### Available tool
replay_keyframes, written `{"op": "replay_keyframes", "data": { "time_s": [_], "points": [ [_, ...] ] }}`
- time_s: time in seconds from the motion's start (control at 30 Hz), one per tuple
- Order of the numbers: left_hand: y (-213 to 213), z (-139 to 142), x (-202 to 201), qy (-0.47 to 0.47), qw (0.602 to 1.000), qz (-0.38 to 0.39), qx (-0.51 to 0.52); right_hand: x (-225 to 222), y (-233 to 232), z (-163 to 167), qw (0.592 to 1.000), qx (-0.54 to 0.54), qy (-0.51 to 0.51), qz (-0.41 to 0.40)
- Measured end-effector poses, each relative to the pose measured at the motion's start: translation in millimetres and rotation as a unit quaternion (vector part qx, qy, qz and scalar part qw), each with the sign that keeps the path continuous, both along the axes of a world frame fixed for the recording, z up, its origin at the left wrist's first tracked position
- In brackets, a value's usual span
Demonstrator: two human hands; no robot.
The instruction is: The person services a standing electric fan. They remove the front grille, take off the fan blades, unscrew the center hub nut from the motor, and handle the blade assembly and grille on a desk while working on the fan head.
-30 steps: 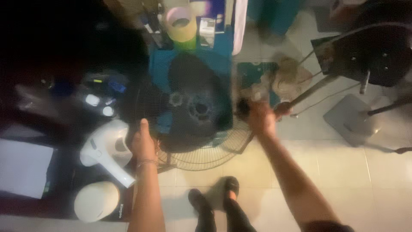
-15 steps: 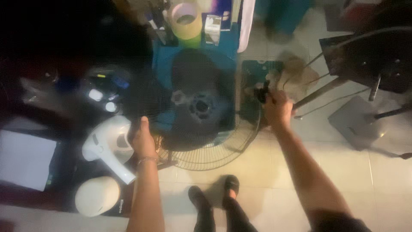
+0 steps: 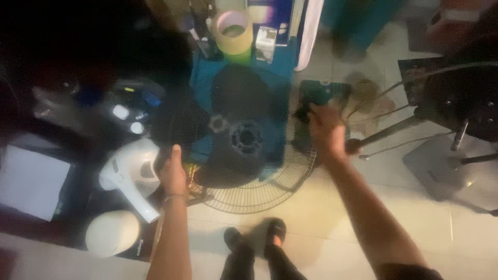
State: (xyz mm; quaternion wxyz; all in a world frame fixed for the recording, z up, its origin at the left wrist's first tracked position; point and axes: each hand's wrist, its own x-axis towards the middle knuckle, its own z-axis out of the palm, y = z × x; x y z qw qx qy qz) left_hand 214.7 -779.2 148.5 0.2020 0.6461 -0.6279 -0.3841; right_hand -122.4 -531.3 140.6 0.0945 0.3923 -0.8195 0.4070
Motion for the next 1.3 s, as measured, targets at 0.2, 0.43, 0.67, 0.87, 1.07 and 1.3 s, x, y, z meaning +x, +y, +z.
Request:
{"op": "replay_keyframes", "data": {
  "time_s": [0.2, 0.43, 0.67, 0.87, 1.07, 1.3],
  "points": [
    [-2, 4, -9, 0.195, 0.972, 0.103, 0.079, -30, -59, 9, 0.86, 0.493, 0.135, -0.016],
    [-34, 23, -5, 0.215, 0.966, 0.092, 0.107, -22, -78, -13, 0.926, 0.322, 0.196, -0.001],
    [-56, 51, 2, 0.141, 0.983, 0.033, 0.109, -35, -131, 22, 0.952, 0.303, -0.039, -0.02],
    [-75, 43, -12, 0.118, 0.982, 0.068, 0.13, -17, -157, 34, 0.966, 0.255, 0.022, 0.039],
    [-77, 20, -22, 0.221, 0.96, 0.085, 0.15, -62, -184, 72, 0.947, 0.21, -0.244, 0.013],
    [-83, 26, -31, 0.184, 0.972, 0.072, 0.125, -28, -211, 86, 0.95, 0.074, 0.155, 0.261]
  ]
}}
